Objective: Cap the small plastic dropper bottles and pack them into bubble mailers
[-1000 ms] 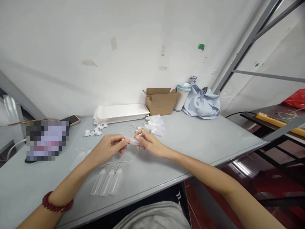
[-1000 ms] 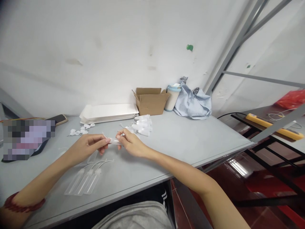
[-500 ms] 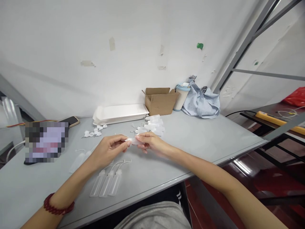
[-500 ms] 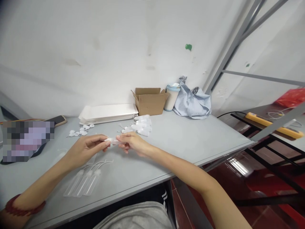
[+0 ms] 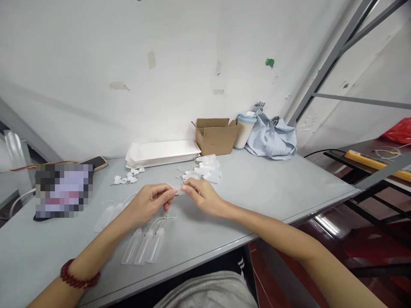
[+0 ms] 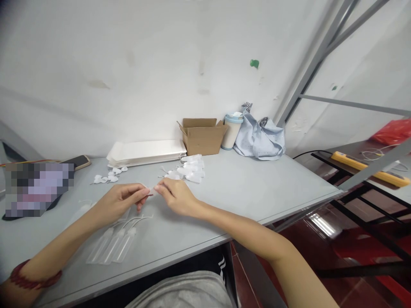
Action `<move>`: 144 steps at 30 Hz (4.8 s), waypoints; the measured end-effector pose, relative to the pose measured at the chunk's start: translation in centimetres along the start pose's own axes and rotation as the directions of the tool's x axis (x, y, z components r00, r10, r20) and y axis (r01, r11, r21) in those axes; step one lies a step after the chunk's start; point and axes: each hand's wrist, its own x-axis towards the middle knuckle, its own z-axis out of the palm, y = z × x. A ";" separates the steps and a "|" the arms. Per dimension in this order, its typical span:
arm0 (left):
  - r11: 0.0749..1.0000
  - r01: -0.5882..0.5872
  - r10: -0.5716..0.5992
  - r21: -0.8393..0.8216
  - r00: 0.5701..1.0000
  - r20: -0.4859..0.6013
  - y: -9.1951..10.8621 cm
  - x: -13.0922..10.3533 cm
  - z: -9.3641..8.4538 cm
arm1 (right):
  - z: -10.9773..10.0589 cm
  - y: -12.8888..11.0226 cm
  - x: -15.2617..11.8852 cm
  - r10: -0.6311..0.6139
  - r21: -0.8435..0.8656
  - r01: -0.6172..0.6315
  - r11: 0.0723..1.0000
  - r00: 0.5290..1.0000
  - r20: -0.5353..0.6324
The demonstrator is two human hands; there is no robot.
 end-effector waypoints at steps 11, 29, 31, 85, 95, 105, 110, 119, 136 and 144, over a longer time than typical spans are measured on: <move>0.888 -0.285 0.360 0.362 0.920 -0.157 -0.7 -0.1 1.3 | -1.5 0.1 1.0 0.428 0.518 -0.641 0.567 0.766 0.479; 0.576 0.259 -0.030 0.775 0.954 -0.297 -6.1 0.7 -4.9 | -2.3 3.0 2.0 -0.076 -0.282 0.012 0.959 0.974 -0.215; 0.539 0.316 -0.097 0.781 0.944 -0.316 -6.9 0.9 -5.2 | -2.7 4.0 2.4 -0.125 -0.396 0.019 0.918 0.962 -0.243; 0.952 0.144 -0.157 -0.269 0.987 -0.027 -2.5 0.7 -2.1 | -0.8 -1.1 0.0 0.087 0.389 -0.162 0.907 0.975 0.204; 0.906 0.128 -0.137 -0.404 0.991 0.006 -2.4 0.7 -1.6 | -1.0 -0.5 0.5 0.079 0.568 -0.327 0.756 0.906 0.416; 0.977 0.068 -0.089 -0.200 0.991 -0.101 -1.5 0.5 -1.4 | -0.7 -0.1 0.4 0.107 0.588 -0.331 0.738 0.918 0.383; 0.972 -0.005 -0.040 -0.234 0.981 -0.189 -1.6 0.6 -1.0 | -0.7 -0.1 0.4 0.166 0.688 -0.480 0.543 0.865 0.473; 0.951 0.031 -0.092 -0.307 0.979 -0.184 -1.5 0.7 -0.8 | -1.0 0.1 0.7 0.161 0.714 -0.585 0.385 0.804 0.572; 0.961 0.067 -0.068 -0.269 0.998 0.003 -1.0 0.8 -0.5 | -0.7 0.6 0.8 0.164 0.654 -0.526 0.543 0.831 0.532; 0.962 0.090 -0.114 -0.260 0.990 -0.079 -1.2 0.7 -0.6 | 0.0 0.5 0.0 0.032 0.175 -0.042 0.984 0.998 0.058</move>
